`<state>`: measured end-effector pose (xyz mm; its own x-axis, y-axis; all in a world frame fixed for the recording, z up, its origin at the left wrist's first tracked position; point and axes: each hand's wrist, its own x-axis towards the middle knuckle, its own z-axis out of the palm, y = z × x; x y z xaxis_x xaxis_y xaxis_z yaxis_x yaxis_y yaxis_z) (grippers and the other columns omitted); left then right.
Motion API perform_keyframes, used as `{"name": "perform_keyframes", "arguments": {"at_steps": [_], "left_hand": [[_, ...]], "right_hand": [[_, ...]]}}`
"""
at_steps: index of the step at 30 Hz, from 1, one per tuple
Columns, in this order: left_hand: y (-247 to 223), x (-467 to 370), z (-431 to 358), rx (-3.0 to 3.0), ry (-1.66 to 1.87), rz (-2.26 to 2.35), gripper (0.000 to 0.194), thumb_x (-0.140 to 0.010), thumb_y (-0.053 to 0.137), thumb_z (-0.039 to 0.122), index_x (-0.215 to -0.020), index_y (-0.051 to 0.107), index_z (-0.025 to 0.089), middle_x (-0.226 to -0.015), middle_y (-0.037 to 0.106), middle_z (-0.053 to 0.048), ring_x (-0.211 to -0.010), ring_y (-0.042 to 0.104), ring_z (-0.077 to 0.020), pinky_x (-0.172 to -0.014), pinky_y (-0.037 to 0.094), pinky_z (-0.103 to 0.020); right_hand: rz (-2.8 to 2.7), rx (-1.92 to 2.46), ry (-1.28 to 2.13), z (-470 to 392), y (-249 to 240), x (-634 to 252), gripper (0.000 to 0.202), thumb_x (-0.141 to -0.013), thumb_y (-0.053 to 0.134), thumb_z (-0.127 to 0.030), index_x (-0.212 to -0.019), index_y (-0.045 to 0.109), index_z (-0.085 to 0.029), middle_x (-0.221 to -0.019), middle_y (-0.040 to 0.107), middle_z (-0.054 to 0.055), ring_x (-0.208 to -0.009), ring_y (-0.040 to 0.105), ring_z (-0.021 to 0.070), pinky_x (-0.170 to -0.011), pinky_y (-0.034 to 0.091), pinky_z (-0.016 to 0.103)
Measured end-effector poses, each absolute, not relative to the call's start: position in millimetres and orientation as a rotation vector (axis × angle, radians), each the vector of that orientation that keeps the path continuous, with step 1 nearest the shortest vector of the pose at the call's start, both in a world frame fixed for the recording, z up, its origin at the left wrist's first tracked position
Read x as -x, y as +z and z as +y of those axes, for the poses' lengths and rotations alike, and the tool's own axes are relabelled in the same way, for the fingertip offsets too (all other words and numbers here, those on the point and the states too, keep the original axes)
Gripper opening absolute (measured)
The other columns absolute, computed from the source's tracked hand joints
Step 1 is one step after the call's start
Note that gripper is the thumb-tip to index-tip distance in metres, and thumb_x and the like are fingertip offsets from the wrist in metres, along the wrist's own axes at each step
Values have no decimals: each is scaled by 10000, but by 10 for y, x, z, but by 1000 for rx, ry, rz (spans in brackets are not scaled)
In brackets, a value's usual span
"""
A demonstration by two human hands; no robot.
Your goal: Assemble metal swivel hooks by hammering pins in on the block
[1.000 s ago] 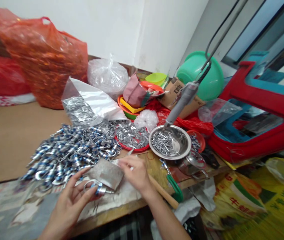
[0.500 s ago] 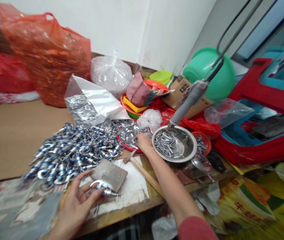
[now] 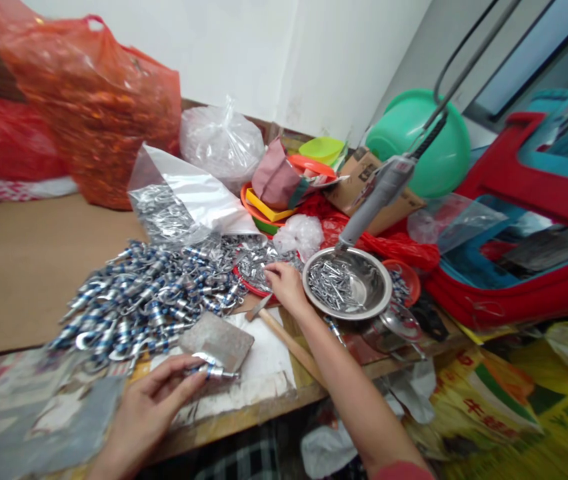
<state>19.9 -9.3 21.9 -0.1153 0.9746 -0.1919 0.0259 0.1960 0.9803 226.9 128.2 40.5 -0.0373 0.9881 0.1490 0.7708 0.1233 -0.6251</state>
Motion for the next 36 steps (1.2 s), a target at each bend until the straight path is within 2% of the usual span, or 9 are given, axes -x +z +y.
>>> {"name": "perform_keyframes", "arguments": {"at_steps": [3, 7, 11, 17, 20, 23, 26, 32, 36], "left_hand": [[236, -199, -92, -1009, 1168, 1386, 211, -496, 706, 339, -633, 705, 180, -757, 698, -62, -771, 632, -222, -742, 499, -292], [269, -193, -73, -927, 1093, 1382, 181, -468, 732, 294, -606, 711, 179, -690, 707, -61, -694, 632, -218, -673, 501, -281], [277, -177, -60, -908, 1058, 1362, 154, -491, 724, 280, -615, 722, 190, -680, 714, -54, -662, 625, -215, -639, 483, -287], [270, -169, -65, -987, 1022, 1381, 142, -549, 698, 303, -622, 701, 182, -651, 696, -38, -643, 600, -193, -627, 456, -275], [286, -197, -81, -783, 1096, 1277, 173, -527, 721, 257, -606, 591, 174, -598, 654, 5, -598, 590, -147, -580, 460, -232], [300, -228, -101, -617, 1199, 1199, 322, -496, 742, 197, -639, 454, 195, -617, 632, 43, -619, 597, -122, -606, 472, -222], [304, -240, -108, -562, 1202, 1146, 395, -507, 736, 169, -713, 402, 214, -634, 631, 56, -604, 603, -112, -607, 481, -231], [298, -242, -71, -537, 1205, 1138, 459, -474, 748, 154, -735, 376, 220, -645, 644, 44, -613, 628, -144, -613, 512, -293], [313, -247, -63, -540, 1208, 1145, 463, -474, 746, 151, -753, 382, 215, -645, 656, 32, -602, 630, -144, -601, 514, -291]], "right_hand": [[-1859, 1537, 736, 885, 486, -2076, 194, -812, 460, -238, -911, 586, -128, -698, 638, 14, -582, 601, 112, -553, 479, 226], [-1922, 1248, 990, 436, 599, -1885, 101, -759, 529, -149, -759, 630, -156, -661, 606, -13, -610, 568, 94, -578, 449, 205], [-2112, 1221, 984, 289, 692, -1782, 142, -750, 540, -89, -719, 648, -174, -681, 604, -17, -678, 549, 98, -643, 415, 205], [-2132, 1285, 891, 278, 638, -1715, 138, -793, 498, -119, -772, 625, -169, -726, 618, -3, -693, 551, 111, -635, 401, 205], [-2110, 1303, 797, 164, 577, -1736, 149, -821, 462, -153, -805, 608, -182, -765, 621, 10, -738, 554, 130, -670, 410, 224], [-2078, 1260, 729, 10, 511, -1767, 171, -835, 434, -160, -837, 603, -183, -840, 626, 37, -809, 558, 145, -733, 417, 248], [-1997, 1240, 720, -85, 448, -1786, 177, -835, 437, -168, -862, 611, -192, -904, 630, 46, -873, 558, 150, -783, 418, 262], [-1712, 1289, 848, 25, 408, -1789, 120, -766, 534, -154, -777, 648, -189, -752, 644, 18, -732, 591, 140, -667, 449, 232], [-1767, 1320, 931, 164, 483, -1771, 119, -728, 558, -122, -732, 658, -186, -714, 658, 3, -689, 595, 132, -649, 444, 224]]}}
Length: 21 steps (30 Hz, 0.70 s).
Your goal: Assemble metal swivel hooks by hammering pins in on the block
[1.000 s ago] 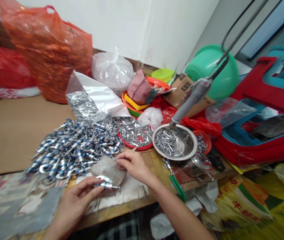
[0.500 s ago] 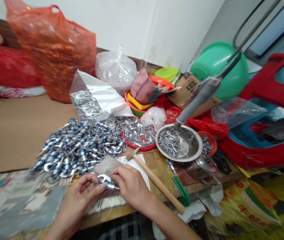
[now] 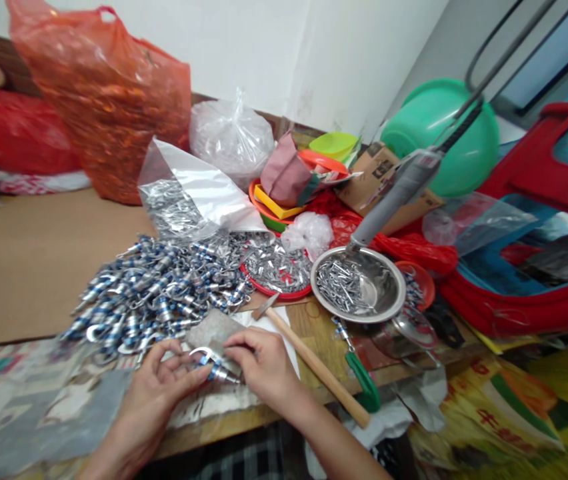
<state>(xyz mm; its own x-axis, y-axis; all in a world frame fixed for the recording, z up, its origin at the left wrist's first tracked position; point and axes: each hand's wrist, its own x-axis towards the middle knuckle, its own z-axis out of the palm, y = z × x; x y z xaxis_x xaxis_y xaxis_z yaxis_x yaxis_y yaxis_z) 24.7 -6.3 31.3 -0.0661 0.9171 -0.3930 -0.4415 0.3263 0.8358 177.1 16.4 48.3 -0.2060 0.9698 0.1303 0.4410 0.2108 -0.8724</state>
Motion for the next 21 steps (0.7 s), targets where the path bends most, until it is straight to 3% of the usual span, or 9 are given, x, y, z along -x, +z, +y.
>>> {"name": "perform_keyframes", "arguments": {"at_steps": [7, 14, 21], "left_hand": [[290, -238, -74, -559, 1212, 1129, 442, -495, 735, 139, -749, 381, 215, -637, 663, 38, -597, 620, -124, -595, 505, -259], [289, -243, -64, -557, 1244, 1135, 441, -468, 740, 138, -736, 397, 214, -618, 640, 57, -598, 623, -120, -598, 497, -236], [268, -241, -70, -567, 1247, 1126, 433, -477, 734, 124, -720, 387, 214, -615, 628, 64, -569, 604, -99, -576, 485, -211]], "right_hand": [[-1971, 1291, 754, 126, 525, -1646, 98, -751, 550, -163, -686, 623, -171, -662, 616, 8, -632, 556, 124, -593, 413, 222], [-2265, 1320, 544, 18, 538, -1628, 221, -807, 418, -124, -973, 546, -194, -822, 616, 40, -755, 554, 165, -679, 402, 265], [-2190, 1407, 578, 86, 554, -1543, 196, -823, 393, -147, -980, 494, -207, -803, 598, 14, -746, 549, 150, -656, 381, 232]]}}
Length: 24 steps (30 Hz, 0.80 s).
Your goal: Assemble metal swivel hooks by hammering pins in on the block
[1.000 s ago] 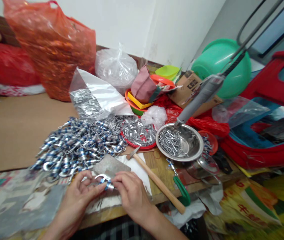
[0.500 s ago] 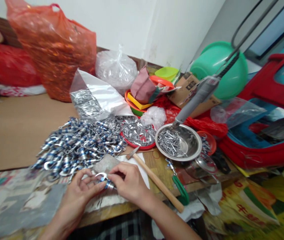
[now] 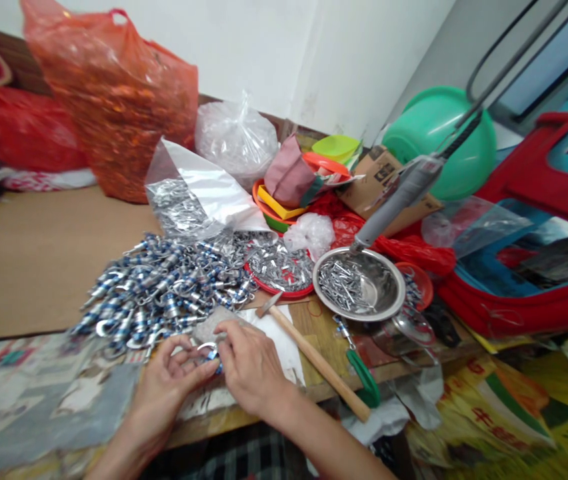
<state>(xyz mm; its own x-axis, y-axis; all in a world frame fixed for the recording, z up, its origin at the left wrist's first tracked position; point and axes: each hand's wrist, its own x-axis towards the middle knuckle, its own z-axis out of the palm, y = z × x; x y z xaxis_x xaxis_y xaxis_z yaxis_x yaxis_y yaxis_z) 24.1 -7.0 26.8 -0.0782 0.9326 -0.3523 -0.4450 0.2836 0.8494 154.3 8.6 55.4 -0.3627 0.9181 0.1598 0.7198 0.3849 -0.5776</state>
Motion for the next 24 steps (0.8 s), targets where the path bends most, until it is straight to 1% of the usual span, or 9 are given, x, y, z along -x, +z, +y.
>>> {"name": "perform_keyframes", "arguments": {"at_steps": [5, 9, 12, 14, 16, 18, 20, 22, 24], "left_hand": [[254, -231, -67, -569, 1246, 1128, 444, -470, 741, 124, -722, 386, 211, -628, 625, 61, -584, 602, -95, -583, 476, -206], [261, -239, -73, -575, 1246, 1139, 442, -474, 741, 122, -729, 391, 210, -630, 637, 50, -570, 598, -91, -576, 477, -204], [258, -246, -73, -565, 1259, 1150, 444, -467, 743, 127, -731, 396, 212, -625, 644, 49, -576, 607, -101, -581, 487, -212], [249, -245, -71, -554, 1253, 1149, 449, -459, 746, 137, -734, 398, 212, -625, 645, 48, -589, 616, -118, -593, 504, -246], [234, -238, -68, -555, 1238, 1150, 457, -458, 750, 144, -742, 398, 212, -631, 646, 47, -597, 619, -129, -599, 514, -273], [215, -228, -64, -562, 1223, 1160, 467, -457, 755, 142, -746, 395, 211, -642, 648, 45, -619, 621, -127, -614, 513, -275], [193, -220, -62, -570, 1208, 1164, 472, -460, 759, 137, -746, 391, 210, -652, 649, 44, -644, 621, -122, -636, 509, -267], [171, -216, -61, -576, 1207, 1162, 470, -469, 759, 139, -751, 391, 210, -659, 649, 45, -648, 619, -117, -645, 506, -266], [155, -216, -63, -588, 1201, 1161, 468, -476, 758, 143, -757, 391, 210, -662, 651, 44, -628, 617, -113, -631, 506, -265]], "right_hand": [[-2343, 1467, 504, 127, 530, -1511, 220, -807, 387, -139, -991, 481, -213, -739, 590, 5, -720, 552, 167, -634, 361, 245], [-2428, 1460, 504, 140, 590, -1494, 215, -821, 361, -150, -981, 485, -225, -786, 609, 7, -740, 564, 173, -629, 357, 249], [-2376, 1459, 564, 140, 600, -1535, 213, -828, 369, -170, -1001, 481, -224, -740, 600, -6, -689, 560, 159, -606, 364, 237], [-2203, 1511, 545, 148, 560, -1668, 207, -848, 362, -213, -1025, 468, -211, -697, 580, -9, -664, 554, 149, -600, 379, 229], [-2017, 1628, 382, 160, 477, -1899, 237, -846, 388, -268, -1058, 456, -189, -776, 584, 25, -739, 556, 164, -661, 400, 252], [-1969, 1795, 207, 161, 363, -2173, 318, -800, 472, -304, -1084, 464, -162, -925, 577, 88, -863, 542, 217, -742, 401, 315], [-2056, 1947, 223, 137, 250, -2404, 319, -775, 501, -298, -1056, 507, -147, -953, 583, 114, -885, 547, 253, -743, 411, 353], [-2094, 1987, 339, 80, 194, -2529, 247, -798, 461, -271, -995, 546, -150, -903, 609, 94, -842, 574, 237, -714, 434, 338], [-2066, 1899, 387, -6, 234, -2535, 222, -816, 439, -257, -980, 554, -162, -898, 620, 69, -827, 587, 204, -705, 449, 302]]}}
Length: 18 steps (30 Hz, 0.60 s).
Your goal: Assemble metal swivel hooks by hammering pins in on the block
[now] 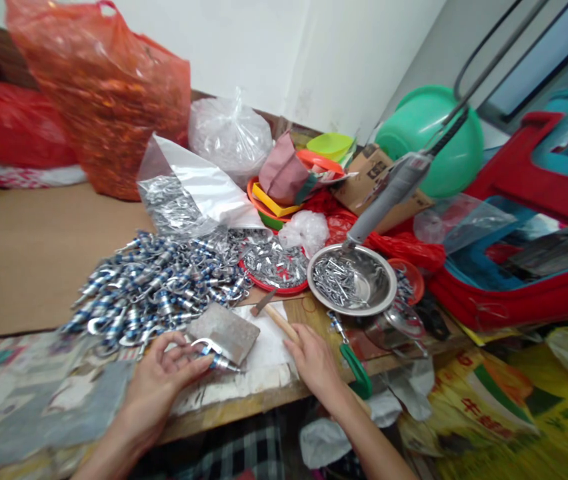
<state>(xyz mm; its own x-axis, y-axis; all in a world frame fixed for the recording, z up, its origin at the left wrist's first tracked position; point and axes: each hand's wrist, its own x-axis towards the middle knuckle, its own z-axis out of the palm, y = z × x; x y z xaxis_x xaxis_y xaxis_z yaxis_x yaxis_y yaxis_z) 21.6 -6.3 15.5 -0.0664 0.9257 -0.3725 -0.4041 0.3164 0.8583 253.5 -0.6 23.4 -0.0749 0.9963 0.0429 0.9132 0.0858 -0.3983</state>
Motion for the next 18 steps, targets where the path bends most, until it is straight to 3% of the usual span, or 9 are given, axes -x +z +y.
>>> {"name": "perform_keyframes", "arguments": {"at_steps": [6, 12, 18], "left_hand": [[180, -219, -58, -573, 1214, 1172, 491, -455, 766, 138, -759, 386, 207, -650, 651, 41, -616, 628, -124, -613, 516, -275], [234, -232, -68, -531, 1227, 1116, 516, -440, 768, 121, -757, 369, 209, -624, 645, 62, -558, 636, -133, -575, 536, -301], [231, -236, -82, -554, 1244, 1147, 526, -443, 768, 127, -786, 380, 214, -607, 653, 61, -527, 632, -118, -538, 516, -230]], "right_hand": [[-2207, 1389, 216, -280, 659, -2276, 427, -852, 426, -180, -1270, 368, -244, -1035, 594, 47, -879, 576, 147, -752, 442, 237], [-2433, 1445, 69, -380, 626, -2180, 462, -843, 381, -108, -1271, 381, -279, -773, 614, 25, -652, 580, 136, -562, 437, 216], [-2344, 1473, 170, -459, 499, -2230, 444, -854, 369, -136, -1273, 380, -282, -878, 631, 40, -737, 598, 147, -637, 469, 239]]}}
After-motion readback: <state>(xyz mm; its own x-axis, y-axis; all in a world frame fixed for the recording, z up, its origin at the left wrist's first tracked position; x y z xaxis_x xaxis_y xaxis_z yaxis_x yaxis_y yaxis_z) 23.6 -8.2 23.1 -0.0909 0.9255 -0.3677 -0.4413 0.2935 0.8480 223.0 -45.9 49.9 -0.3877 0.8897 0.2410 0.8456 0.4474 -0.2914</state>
